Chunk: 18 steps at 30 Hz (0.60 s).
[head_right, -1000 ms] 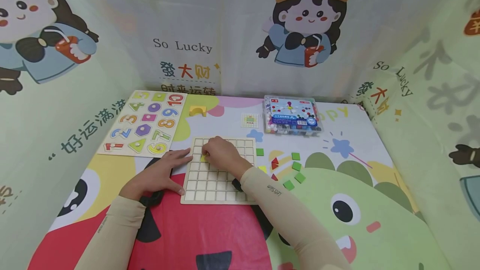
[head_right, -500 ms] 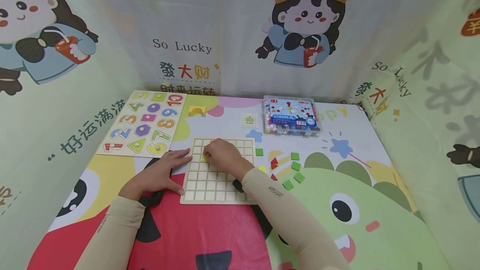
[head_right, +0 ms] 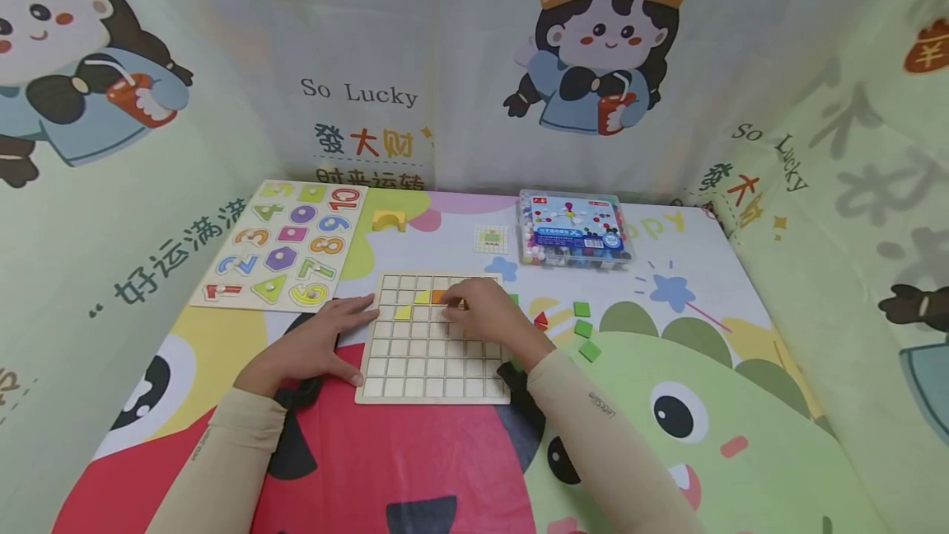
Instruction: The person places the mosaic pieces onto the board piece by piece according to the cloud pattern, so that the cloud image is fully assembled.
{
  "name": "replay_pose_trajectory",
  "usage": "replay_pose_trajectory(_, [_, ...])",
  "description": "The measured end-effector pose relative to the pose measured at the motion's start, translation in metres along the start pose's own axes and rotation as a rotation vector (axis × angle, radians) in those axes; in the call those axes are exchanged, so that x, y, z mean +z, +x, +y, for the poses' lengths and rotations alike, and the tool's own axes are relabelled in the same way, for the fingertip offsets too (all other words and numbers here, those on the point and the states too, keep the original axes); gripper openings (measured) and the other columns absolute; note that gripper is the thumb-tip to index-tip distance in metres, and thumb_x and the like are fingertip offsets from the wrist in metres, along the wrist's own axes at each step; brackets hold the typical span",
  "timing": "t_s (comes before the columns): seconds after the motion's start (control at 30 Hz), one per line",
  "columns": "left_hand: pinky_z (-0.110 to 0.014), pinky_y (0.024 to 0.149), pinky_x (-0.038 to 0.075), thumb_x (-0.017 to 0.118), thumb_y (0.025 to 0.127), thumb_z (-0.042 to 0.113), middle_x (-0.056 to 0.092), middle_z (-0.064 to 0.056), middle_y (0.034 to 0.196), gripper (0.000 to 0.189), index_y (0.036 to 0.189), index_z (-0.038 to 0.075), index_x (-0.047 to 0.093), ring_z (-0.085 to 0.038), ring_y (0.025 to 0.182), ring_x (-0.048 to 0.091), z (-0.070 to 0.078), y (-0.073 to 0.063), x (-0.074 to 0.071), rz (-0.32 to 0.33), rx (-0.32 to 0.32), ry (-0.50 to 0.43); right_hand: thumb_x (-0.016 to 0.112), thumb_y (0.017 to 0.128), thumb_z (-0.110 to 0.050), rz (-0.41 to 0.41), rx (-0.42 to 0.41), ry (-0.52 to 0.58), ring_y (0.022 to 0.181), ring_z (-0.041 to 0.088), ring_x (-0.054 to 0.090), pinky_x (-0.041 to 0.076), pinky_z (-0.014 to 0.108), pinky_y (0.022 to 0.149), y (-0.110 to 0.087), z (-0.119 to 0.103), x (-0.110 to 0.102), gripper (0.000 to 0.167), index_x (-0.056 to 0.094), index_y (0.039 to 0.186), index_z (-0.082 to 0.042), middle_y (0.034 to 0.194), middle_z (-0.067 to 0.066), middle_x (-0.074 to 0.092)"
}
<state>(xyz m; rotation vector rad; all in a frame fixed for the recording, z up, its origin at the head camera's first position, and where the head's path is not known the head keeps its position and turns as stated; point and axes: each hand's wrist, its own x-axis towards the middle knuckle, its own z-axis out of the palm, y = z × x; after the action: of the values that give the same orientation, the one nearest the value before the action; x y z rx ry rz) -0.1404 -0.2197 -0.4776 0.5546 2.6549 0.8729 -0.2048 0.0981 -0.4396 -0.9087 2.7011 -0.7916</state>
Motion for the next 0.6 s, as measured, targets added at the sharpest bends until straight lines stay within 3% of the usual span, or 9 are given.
replay_pose_trajectory(0.23, [-0.052, 0.102, 0.060, 0.098, 0.070, 0.041, 0.029, -0.013, 0.174, 0.108, 0.161, 0.013, 0.046, -0.042, 0.156, 0.026, -0.001, 0.001, 0.000, 0.003, -0.007, -0.011, 0.074, 0.100, -0.019, 0.100, 0.091, 0.071, 0.083, 0.012, 0.060, 0.052, 0.030, 0.072, -0.039, 0.026, -0.015, 0.021, 0.081, 0.118, -0.011, 0.103, 0.000, 0.078])
replay_pose_trajectory(0.43, [-0.050, 0.099, 0.062, 0.098, 0.070, 0.040, 0.028, -0.011, 0.174, 0.108, 0.161, 0.014, 0.046, -0.042, 0.157, 0.026, -0.001, 0.001, 0.001, 0.002, -0.022, -0.018, 0.075, 0.099, -0.017, 0.134, 0.187, 0.133, 0.073, 0.016, 0.060, 0.054, 0.029, 0.051, -0.068, 0.042, -0.023, 0.023, 0.079, 0.120, -0.008, 0.096, 0.005, 0.073])
replay_pose_trajectory(0.6, [-0.049, 0.100, 0.062, 0.098, 0.071, 0.040, 0.028, -0.011, 0.174, 0.107, 0.161, 0.014, 0.046, -0.041, 0.157, 0.025, 0.000, 0.000, 0.001, -0.001, -0.028, -0.022, 0.076, 0.098, -0.016, 0.135, 0.247, 0.171, 0.062, 0.017, 0.063, 0.055, 0.028, 0.055, -0.082, 0.053, -0.024, 0.023, 0.079, 0.119, -0.007, 0.090, 0.005, 0.071])
